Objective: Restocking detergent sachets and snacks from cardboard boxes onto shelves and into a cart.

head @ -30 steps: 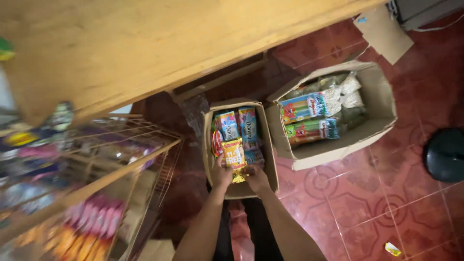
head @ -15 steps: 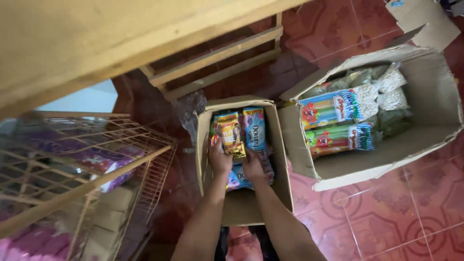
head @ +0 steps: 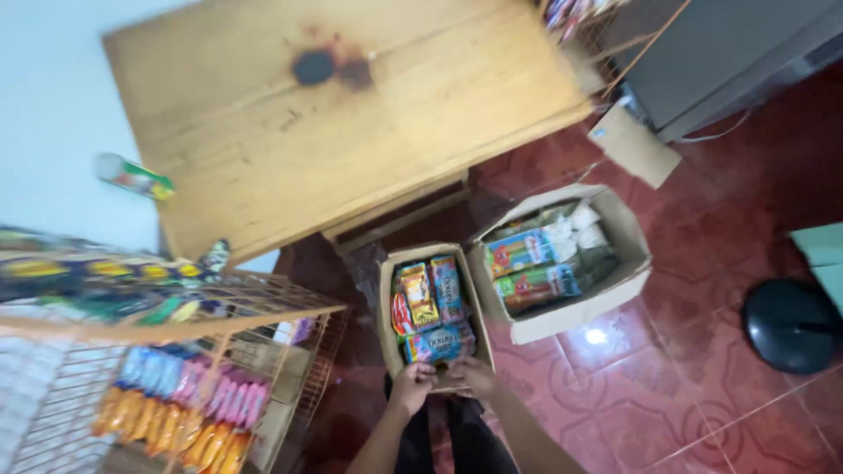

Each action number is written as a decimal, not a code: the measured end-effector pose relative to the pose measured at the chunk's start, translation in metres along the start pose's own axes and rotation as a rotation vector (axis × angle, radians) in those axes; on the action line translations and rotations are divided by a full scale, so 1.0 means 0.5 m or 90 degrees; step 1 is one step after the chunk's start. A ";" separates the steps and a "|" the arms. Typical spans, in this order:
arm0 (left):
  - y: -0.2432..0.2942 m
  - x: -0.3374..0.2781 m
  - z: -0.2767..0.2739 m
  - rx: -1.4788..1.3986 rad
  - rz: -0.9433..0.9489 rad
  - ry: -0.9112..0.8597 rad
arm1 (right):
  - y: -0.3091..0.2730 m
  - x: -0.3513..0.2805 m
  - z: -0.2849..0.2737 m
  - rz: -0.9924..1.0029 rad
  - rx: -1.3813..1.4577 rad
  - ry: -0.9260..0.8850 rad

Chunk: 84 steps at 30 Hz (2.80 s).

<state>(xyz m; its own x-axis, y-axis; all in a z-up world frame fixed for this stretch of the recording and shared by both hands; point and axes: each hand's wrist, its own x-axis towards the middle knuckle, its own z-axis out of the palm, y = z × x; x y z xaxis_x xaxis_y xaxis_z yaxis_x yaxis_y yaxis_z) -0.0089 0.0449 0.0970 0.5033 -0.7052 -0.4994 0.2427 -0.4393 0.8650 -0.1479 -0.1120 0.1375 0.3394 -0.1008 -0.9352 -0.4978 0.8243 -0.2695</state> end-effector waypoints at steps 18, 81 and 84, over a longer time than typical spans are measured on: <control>0.149 -0.128 -0.081 0.142 0.108 0.240 | -0.212 -0.322 0.100 -0.212 -0.110 -0.231; 0.390 -0.571 -0.312 -0.039 0.441 0.285 | 0.006 -0.411 0.605 -0.005 0.045 -0.413; 0.325 -0.526 -0.267 -0.126 0.429 0.141 | -0.029 -0.413 0.517 -0.071 -0.037 -0.454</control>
<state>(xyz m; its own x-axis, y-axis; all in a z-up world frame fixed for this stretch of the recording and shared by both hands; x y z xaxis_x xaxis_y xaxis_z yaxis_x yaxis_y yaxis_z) 0.0092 0.2332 0.3757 0.7469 -0.6483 0.1481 -0.0438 0.1742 0.9837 -0.0044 0.0406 0.3941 0.8191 0.2219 -0.5289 -0.4645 0.7978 -0.3845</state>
